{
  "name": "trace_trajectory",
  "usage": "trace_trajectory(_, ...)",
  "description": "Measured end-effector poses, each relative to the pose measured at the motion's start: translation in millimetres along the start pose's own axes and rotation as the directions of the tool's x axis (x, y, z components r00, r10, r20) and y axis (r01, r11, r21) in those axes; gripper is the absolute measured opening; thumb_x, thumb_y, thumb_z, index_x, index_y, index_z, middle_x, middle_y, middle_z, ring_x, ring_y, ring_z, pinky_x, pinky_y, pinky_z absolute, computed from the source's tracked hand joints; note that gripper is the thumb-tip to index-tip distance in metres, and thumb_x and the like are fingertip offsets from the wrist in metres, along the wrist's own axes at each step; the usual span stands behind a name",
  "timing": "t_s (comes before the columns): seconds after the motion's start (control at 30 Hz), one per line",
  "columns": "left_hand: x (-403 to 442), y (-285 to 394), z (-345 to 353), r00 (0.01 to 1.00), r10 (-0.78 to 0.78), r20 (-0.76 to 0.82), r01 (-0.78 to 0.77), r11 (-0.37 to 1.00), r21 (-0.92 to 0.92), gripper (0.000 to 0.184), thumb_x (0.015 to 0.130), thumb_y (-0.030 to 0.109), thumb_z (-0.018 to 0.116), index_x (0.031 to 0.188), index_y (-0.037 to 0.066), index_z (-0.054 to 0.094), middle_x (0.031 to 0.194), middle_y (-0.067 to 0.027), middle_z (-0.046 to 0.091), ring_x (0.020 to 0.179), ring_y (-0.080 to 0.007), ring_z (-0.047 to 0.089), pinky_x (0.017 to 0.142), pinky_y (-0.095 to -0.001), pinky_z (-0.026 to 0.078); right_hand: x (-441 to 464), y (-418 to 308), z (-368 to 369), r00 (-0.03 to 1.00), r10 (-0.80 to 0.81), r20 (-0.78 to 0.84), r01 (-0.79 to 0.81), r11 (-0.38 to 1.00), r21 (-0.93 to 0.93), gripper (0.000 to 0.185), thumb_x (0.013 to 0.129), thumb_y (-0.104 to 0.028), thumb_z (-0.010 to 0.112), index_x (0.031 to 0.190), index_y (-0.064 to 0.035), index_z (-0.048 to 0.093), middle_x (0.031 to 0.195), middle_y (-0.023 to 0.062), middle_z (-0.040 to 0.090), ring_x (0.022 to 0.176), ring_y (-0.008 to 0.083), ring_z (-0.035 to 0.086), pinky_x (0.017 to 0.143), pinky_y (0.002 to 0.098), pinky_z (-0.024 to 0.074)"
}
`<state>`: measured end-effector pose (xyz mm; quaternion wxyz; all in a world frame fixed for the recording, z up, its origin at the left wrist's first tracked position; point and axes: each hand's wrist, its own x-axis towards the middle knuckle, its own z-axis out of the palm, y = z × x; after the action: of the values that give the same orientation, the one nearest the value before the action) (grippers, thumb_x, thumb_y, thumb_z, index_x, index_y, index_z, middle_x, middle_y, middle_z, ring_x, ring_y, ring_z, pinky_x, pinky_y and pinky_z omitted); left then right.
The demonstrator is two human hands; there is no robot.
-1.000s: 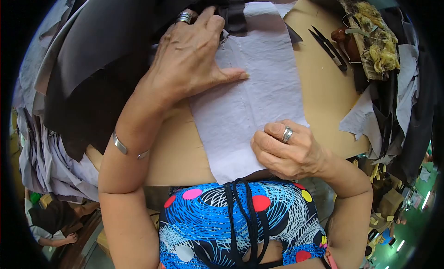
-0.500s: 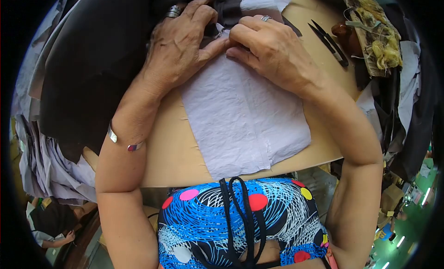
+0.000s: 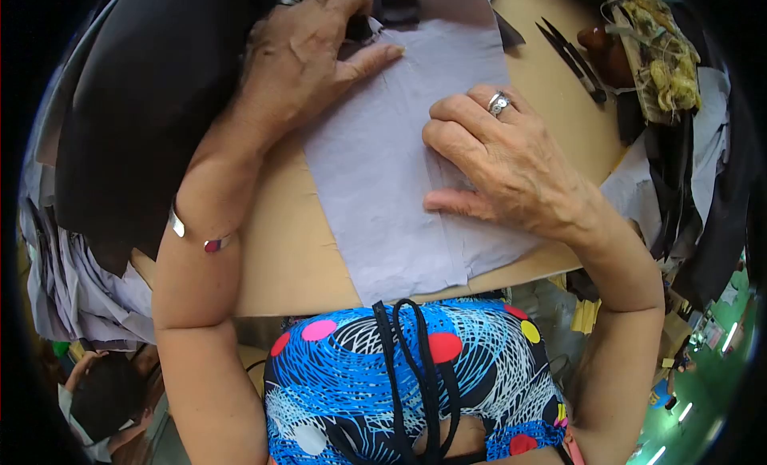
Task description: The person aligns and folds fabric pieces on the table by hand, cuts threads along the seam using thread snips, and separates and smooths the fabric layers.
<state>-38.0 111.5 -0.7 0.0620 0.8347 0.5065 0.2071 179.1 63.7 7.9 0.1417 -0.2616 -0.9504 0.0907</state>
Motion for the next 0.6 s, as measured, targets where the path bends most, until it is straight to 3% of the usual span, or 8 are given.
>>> trace_trajectory(0.2, -2, -4, 2, 0.999, 0.035, -0.011, -0.035, 0.999, 0.018, 0.040, 0.075, 0.030, 0.073, 0.096, 0.003, 0.052, 0.113, -0.0147, 0.054, 0.096, -0.0337, 0.055, 0.081, -0.0435, 0.044, -25, -23, -7, 0.996, 0.005, 0.091, -0.011, 0.998, 0.065, 0.050, 0.059, -0.036, 0.076, 0.095, -0.0083, 0.056, 0.097, 0.0040, 0.052, 0.091, 0.0204, 0.054, 0.085, 0.0382, 0.0420)
trace_trajectory(0.3, 0, -3, 2, 0.998, -0.035, 0.053, 0.035, 0.999, -0.001, 0.041, 0.075, 0.032, 0.072, 0.096, 0.003, 0.052, 0.117, -0.0154, 0.053, 0.097, -0.0345, 0.055, 0.080, -0.0439, 0.044, -42, -39, -10, 0.988, 0.027, 0.150, -0.045, 0.992, 0.121, 0.054, 0.058, -0.040, 0.074, 0.100, -0.0091, 0.058, 0.104, 0.0030, 0.052, 0.092, 0.0193, 0.053, 0.088, 0.0418, 0.0403)
trace_trajectory(0.4, -1, -2, 0, 1.000, 0.013, 0.018, -0.014, 0.999, 0.041, 0.043, 0.074, 0.035, 0.073, 0.097, 0.004, 0.053, 0.122, -0.0158, 0.053, 0.099, -0.0348, 0.055, 0.082, -0.0455, 0.044, -43, -40, -13, 0.983, 0.067, 0.168, -0.093, 0.985, 0.147, 0.054, 0.060, -0.043, 0.073, 0.099, -0.0097, 0.057, 0.108, 0.0021, 0.052, 0.093, 0.0191, 0.053, 0.088, 0.0422, 0.0400)
trace_trajectory(0.5, 0, -2, -3, 0.984, -0.107, 0.141, 0.093, 0.990, 0.102, 0.046, 0.072, 0.037, 0.074, 0.098, 0.005, 0.053, 0.126, -0.0162, 0.052, 0.101, -0.0347, 0.055, 0.085, -0.0475, 0.042, -43, -40, -12, 0.987, 0.056, 0.152, -0.080, 0.984, 0.161, 0.052, 0.063, -0.044, 0.071, 0.099, -0.0091, 0.057, 0.106, 0.0027, 0.053, 0.092, 0.0198, 0.053, 0.085, 0.0423, 0.0406)
trace_trajectory(0.53, 1, 2, -6, 0.981, -0.126, 0.150, 0.128, 0.992, 0.000, 0.046, 0.073, 0.038, 0.073, 0.101, 0.007, 0.053, 0.128, -0.0173, 0.050, 0.103, -0.0340, 0.055, 0.087, -0.0464, 0.043, -41, -37, -14, 0.982, 0.046, 0.185, -0.087, 0.972, 0.219, 0.050, 0.064, -0.042, 0.072, 0.099, -0.0091, 0.057, 0.105, 0.0033, 0.053, 0.091, 0.0205, 0.054, 0.084, 0.0411, 0.0409)
trace_trajectory(0.6, -3, 0, 8, 1.000, -0.018, -0.022, 0.018, 1.000, 0.011, 0.033, 0.078, 0.029, 0.070, 0.098, 0.006, 0.056, 0.121, -0.0150, 0.055, 0.093, -0.0337, 0.059, 0.080, -0.0430, 0.047, -35, -29, -21, 0.970, 0.018, 0.241, -0.097, 0.943, 0.320, 0.046, 0.066, -0.037, 0.073, 0.100, -0.0092, 0.057, 0.104, 0.0047, 0.054, 0.090, 0.0219, 0.054, 0.082, 0.0389, 0.0414)
